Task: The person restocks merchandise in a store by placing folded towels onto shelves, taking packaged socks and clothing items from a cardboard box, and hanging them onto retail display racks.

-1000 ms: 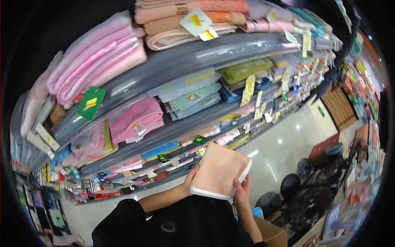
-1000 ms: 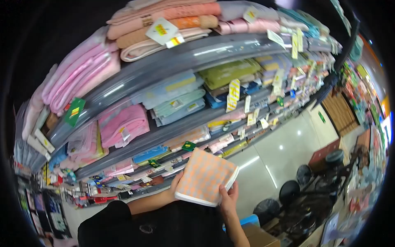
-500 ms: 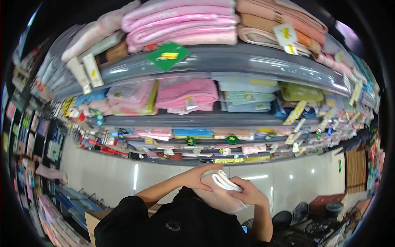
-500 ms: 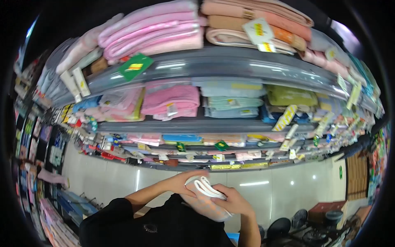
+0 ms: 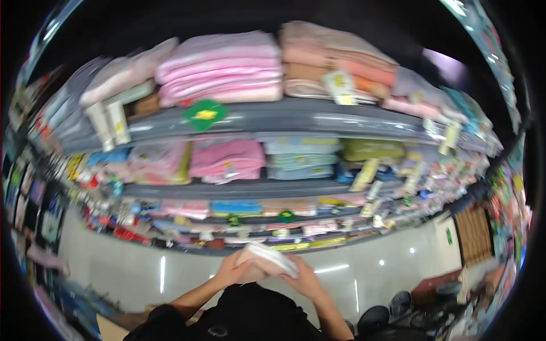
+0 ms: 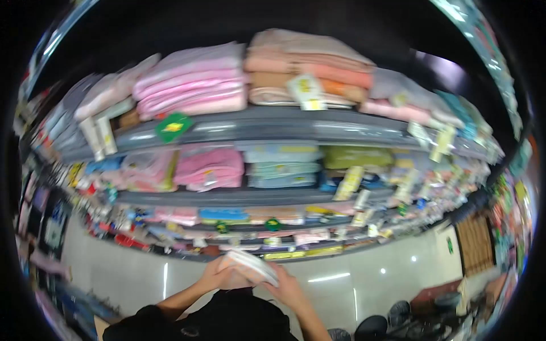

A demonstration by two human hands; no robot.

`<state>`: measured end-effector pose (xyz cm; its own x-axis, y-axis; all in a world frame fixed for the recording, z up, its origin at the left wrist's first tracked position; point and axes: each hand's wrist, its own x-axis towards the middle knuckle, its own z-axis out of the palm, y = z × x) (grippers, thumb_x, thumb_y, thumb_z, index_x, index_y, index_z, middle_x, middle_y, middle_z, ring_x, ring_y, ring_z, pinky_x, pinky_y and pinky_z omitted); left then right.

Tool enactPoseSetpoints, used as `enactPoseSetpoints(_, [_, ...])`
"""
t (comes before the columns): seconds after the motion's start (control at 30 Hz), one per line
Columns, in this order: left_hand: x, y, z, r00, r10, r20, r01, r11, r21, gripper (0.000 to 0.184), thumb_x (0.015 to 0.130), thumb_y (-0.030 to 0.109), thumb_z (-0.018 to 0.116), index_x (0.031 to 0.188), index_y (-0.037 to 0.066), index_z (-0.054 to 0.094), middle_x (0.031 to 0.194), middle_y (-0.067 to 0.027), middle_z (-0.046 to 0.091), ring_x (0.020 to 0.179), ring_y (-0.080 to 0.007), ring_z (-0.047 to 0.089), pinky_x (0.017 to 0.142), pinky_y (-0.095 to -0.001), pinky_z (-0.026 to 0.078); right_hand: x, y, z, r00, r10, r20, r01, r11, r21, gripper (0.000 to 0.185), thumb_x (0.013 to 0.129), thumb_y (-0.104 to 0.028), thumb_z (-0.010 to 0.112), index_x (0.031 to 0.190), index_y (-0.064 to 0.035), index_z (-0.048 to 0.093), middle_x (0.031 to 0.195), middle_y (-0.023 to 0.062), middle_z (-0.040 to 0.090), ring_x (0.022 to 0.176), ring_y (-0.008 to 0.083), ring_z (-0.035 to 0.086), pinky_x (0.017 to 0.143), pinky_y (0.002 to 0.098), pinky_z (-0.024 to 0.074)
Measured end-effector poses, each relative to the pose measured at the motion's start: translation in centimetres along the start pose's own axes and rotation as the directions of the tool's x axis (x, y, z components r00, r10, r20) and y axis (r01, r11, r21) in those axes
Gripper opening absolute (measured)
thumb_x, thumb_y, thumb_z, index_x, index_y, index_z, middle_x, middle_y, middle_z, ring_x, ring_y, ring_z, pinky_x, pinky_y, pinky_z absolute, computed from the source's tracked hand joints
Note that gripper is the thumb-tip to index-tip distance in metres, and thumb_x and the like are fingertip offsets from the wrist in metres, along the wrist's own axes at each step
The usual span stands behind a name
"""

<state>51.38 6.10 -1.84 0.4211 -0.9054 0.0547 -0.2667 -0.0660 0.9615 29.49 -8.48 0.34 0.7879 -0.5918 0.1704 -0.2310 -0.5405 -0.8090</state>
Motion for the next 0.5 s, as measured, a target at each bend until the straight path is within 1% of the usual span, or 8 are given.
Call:
enactPoseSetpoints(0.07, [-0.1,0.8,-1.0,0.999,-0.016,0.051,0.008,0.988,0.153,0.041,0.087,0.022,0.071,0.119,0.0,0.058,0.106,-0.0143,0.067,0.102,-0.0196,0.064,0.087,-0.0334,0.049,-1.2,0.0,0.0,0.995,0.068,-0.075,-0.07,0.997,-0.03,0.057,0.082,-0.021,0.075,0.13,-0.005,0.049,0.112,0.0184,0.064,0.097,0.0355,0.066,0.084,0.0397,0.0535])
enactPoseSetpoints(0.13, [0.4,1.4,-0.2,0.994,-0.015,0.11,-0.015,0.964,0.267,0.042,0.084,0.022,0.074,0.116,0.0,0.058,0.105,-0.0133,0.067,0.102,-0.019,0.064,0.087,-0.0329,0.05,-2.0,-0.7,-0.6,0.992,-0.067,-0.11,0.067,0.998,-0.005,0.039,0.086,-0.016,0.069,0.123,-0.0081,0.057,0.108,0.016,0.066,0.094,0.0356,0.066,0.079,0.0396,0.0551])
enactPoseSetpoints(0.2, [0.5,1.5,1.2,0.982,0.159,-0.1,-0.171,0.978,-0.12,0.045,0.077,0.022,0.081,0.109,0.001,0.057,0.1,-0.0136,0.066,0.096,-0.023,0.065,0.081,-0.0338,0.051,-3.3,-1.3,-1.1,0.992,-0.02,-0.123,0.018,1.0,-0.024,0.034,0.088,-0.015,0.067,0.12,-0.0091,0.059,0.107,0.0142,0.067,0.092,0.0346,0.066,0.077,0.0393,0.0553])
enactPoseSetpoints(0.23, [0.5,1.8,1.3,0.98,0.185,-0.068,-0.192,0.974,-0.122,0.045,0.077,0.022,0.081,0.109,0.001,0.057,0.1,-0.0136,0.066,0.096,-0.023,0.065,0.081,-0.0338,0.051,-4.0,-1.3,-1.1,0.995,0.017,-0.093,-0.019,1.0,-0.021,0.029,0.089,-0.014,0.065,0.117,-0.0101,0.061,0.105,0.0125,0.067,0.089,0.0335,0.067,0.076,0.0391,0.0556])
enactPoseSetpoints(0.3, [0.9,2.3,1.0,0.95,0.29,0.12,-0.313,0.893,0.323,0.047,0.072,0.02,0.084,0.106,0.002,0.056,0.099,-0.0143,0.065,0.091,-0.028,0.066,0.078,-0.0353,0.052,-5.5,-0.4,-1.0,0.988,0.029,-0.153,-0.033,0.999,-0.023,0.028,0.09,-0.015,0.064,0.118,-0.012,0.06,0.106,0.0115,0.067,0.085,0.033,0.067,0.074,0.0402,0.0556])
enactPoseSetpoints(0.37, [1.3,1.6,1.3,0.901,0.35,0.256,-0.42,0.85,0.317,0.044,0.072,0.019,0.084,0.103,0.004,0.056,0.096,-0.0139,0.065,0.09,-0.0304,0.066,0.077,-0.0364,0.052,-7.1,0.1,-1.2,0.991,0.01,-0.137,-0.015,0.999,-0.03,0.028,0.091,-0.016,0.062,0.119,-0.0128,0.06,0.106,0.0108,0.067,0.083,0.0331,0.067,0.073,0.0405,0.0556])
enactPoseSetpoints(0.43, [1.2,0.0,2.1,0.946,0.122,0.301,-0.184,0.965,0.188,0.042,0.072,0.019,0.084,0.101,0.005,0.055,0.096,-0.0137,0.065,0.09,-0.0299,0.066,0.076,-0.0368,0.052,-8.7,0.2,-1.4,0.984,0.056,-0.168,-0.067,0.996,-0.063,0.026,0.093,-0.017,0.059,0.119,-0.0134,0.06,0.104,0.0098,0.066,0.082,0.0329,0.067,0.072,0.0405,0.0552])
enactPoseSetpoints(0.5, [1.2,0.3,3.0,0.937,0.129,0.323,-0.193,0.965,0.176,0.041,0.072,0.019,0.084,0.099,0.005,0.056,0.096,-0.0138,0.065,0.089,-0.0308,0.065,0.075,-0.0368,0.052,-10.0,0.6,-1.4,0.98,0.018,-0.198,-0.034,0.996,-0.081,0.026,0.093,-0.017,0.058,0.118,-0.0129,0.06,0.101,0.0098,0.065,0.082,0.0327,0.066,0.071,0.0405,0.0545])
